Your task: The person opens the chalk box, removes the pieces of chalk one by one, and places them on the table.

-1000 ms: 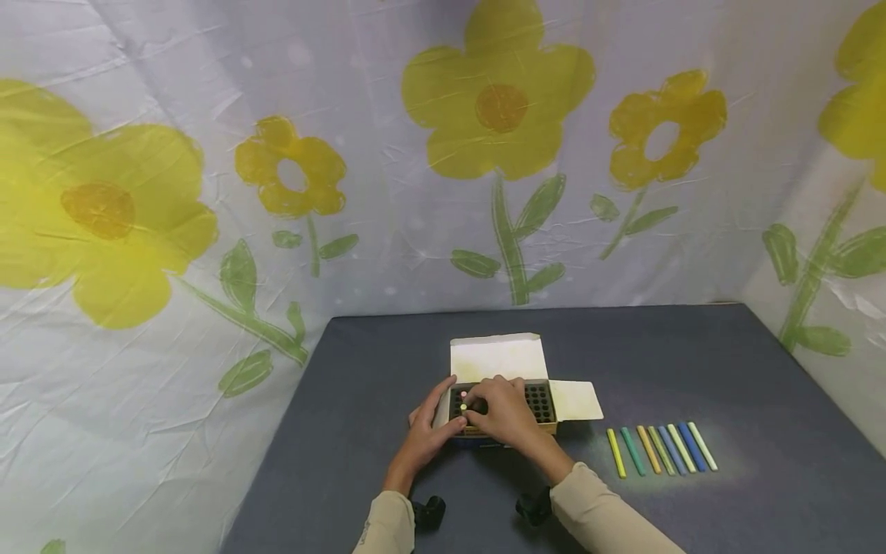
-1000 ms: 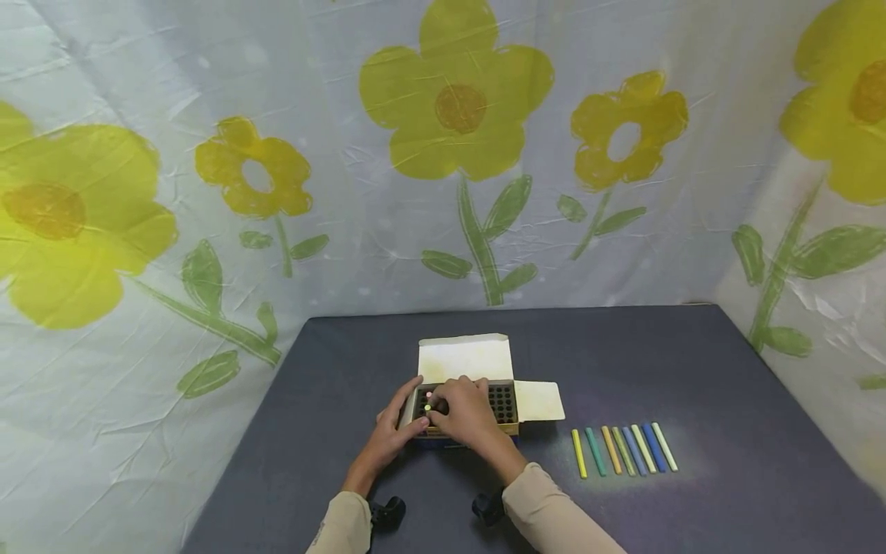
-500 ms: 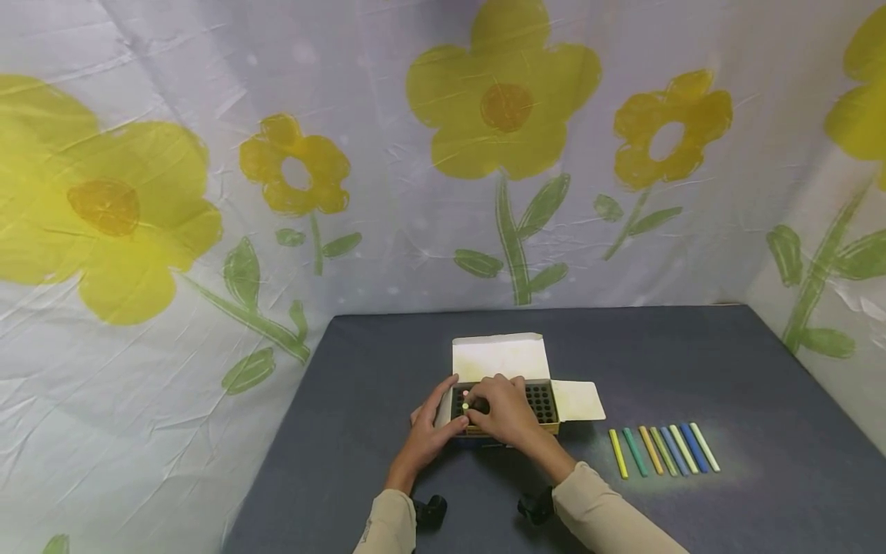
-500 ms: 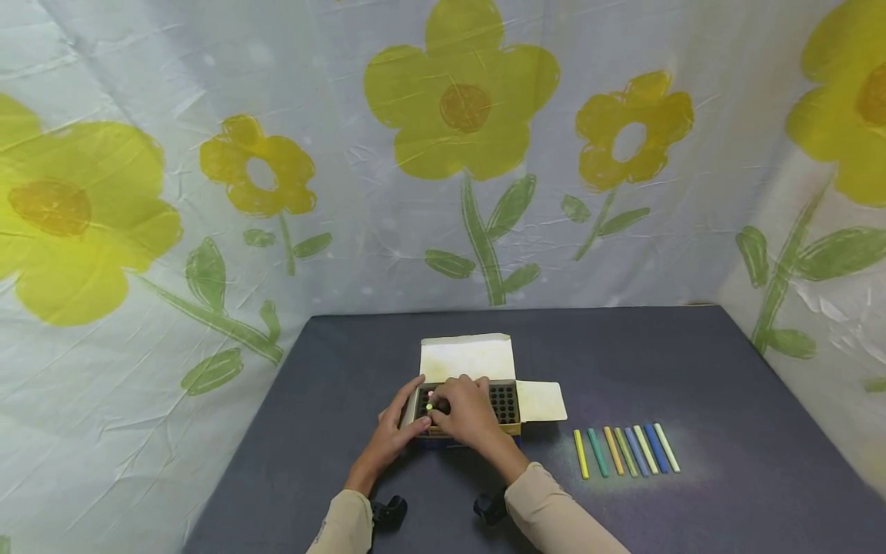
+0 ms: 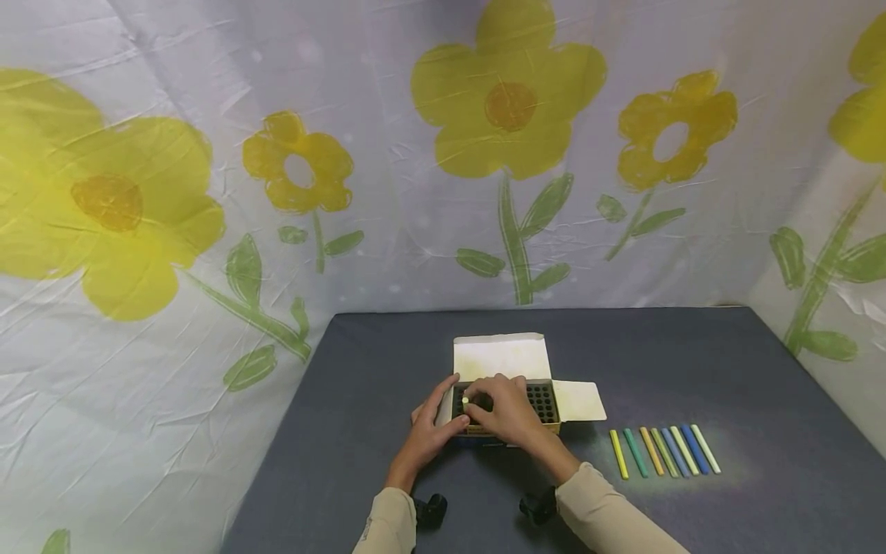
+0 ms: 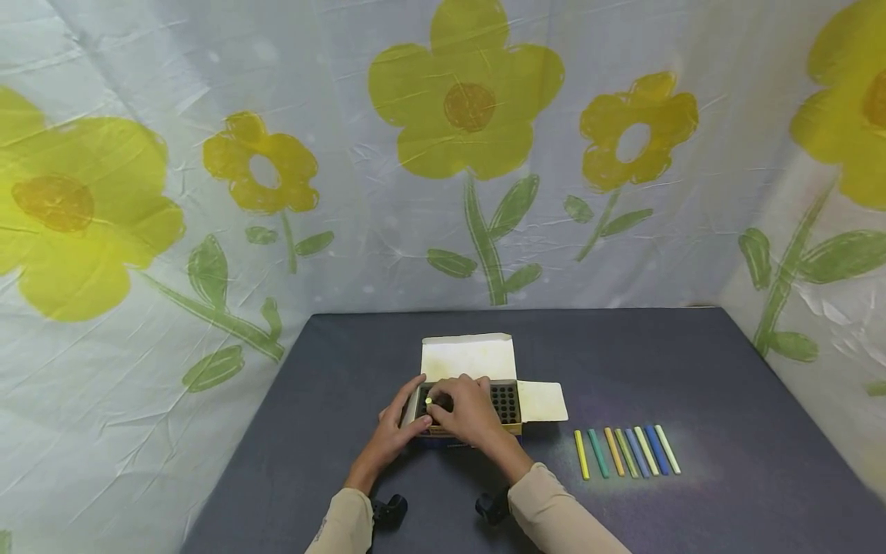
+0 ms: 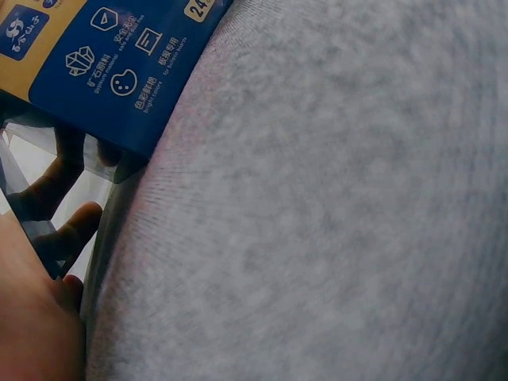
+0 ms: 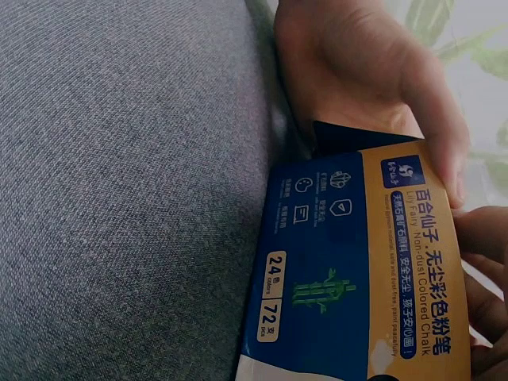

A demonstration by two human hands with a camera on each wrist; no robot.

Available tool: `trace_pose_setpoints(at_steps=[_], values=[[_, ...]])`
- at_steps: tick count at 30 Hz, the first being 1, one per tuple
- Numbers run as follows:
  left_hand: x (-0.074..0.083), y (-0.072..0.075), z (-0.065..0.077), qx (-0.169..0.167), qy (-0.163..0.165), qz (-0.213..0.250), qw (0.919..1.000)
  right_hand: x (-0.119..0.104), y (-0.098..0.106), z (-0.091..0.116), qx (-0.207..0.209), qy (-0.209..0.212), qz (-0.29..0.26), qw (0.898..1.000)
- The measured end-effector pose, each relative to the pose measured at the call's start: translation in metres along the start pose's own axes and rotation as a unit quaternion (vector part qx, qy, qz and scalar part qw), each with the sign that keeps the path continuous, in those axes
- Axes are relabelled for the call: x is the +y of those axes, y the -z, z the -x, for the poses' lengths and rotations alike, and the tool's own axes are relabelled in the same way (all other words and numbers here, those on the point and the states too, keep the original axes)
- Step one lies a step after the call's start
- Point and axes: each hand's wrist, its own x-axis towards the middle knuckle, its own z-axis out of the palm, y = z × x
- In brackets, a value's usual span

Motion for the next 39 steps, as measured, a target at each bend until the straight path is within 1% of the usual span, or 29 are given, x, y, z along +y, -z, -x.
trace_pose_setpoints(at_steps=[7, 10, 12, 15, 19, 23, 28, 33, 36, 39], values=[[0.000, -0.002, -0.002, 0.008, -0.013, -0.001, 0.9999, 0.002, 0.003, 0.001, -0.010, 0.016, -0.044, 0.999], [0.002, -0.003, -0.002, 0.007, -0.011, 0.000, 0.9999, 0.002, 0.004, 0.001, -0.018, 0.015, -0.057, 0.998], [0.004, -0.002, -0.001, 0.005, -0.008, 0.002, 0.9999, 0.002, 0.005, 0.000, -0.015, 0.019, -0.062, 0.998], [0.004, -0.002, 0.000, 0.001, -0.005, 0.009, 1.0000, 0.002, 0.005, -0.001, 0.001, 0.030, -0.067, 0.997], [0.003, -0.001, 0.001, -0.002, -0.004, 0.010, 0.9999, 0.002, 0.007, -0.002, 0.039, 0.048, -0.075, 0.995], [0.001, 0.000, 0.001, -0.003, -0.007, 0.003, 1.0000, 0.002, 0.014, -0.003, 0.068, 0.050, -0.093, 0.992], [0.002, 0.000, 0.001, -0.006, -0.010, -0.003, 0.9999, 0.004, 0.024, -0.002, 0.081, 0.044, -0.116, 0.989], [0.003, 0.000, 0.000, -0.006, -0.014, -0.004, 0.9999, 0.011, 0.035, -0.001, 0.098, 0.067, -0.141, 0.983], [0.004, 0.000, 0.001, -0.007, -0.014, 0.000, 0.9999, 0.017, 0.041, 0.002, 0.099, 0.072, -0.157, 0.980], [0.004, 0.000, 0.001, -0.006, -0.013, 0.000, 0.9999, 0.023, 0.046, 0.006, 0.097, 0.066, -0.166, 0.979]])
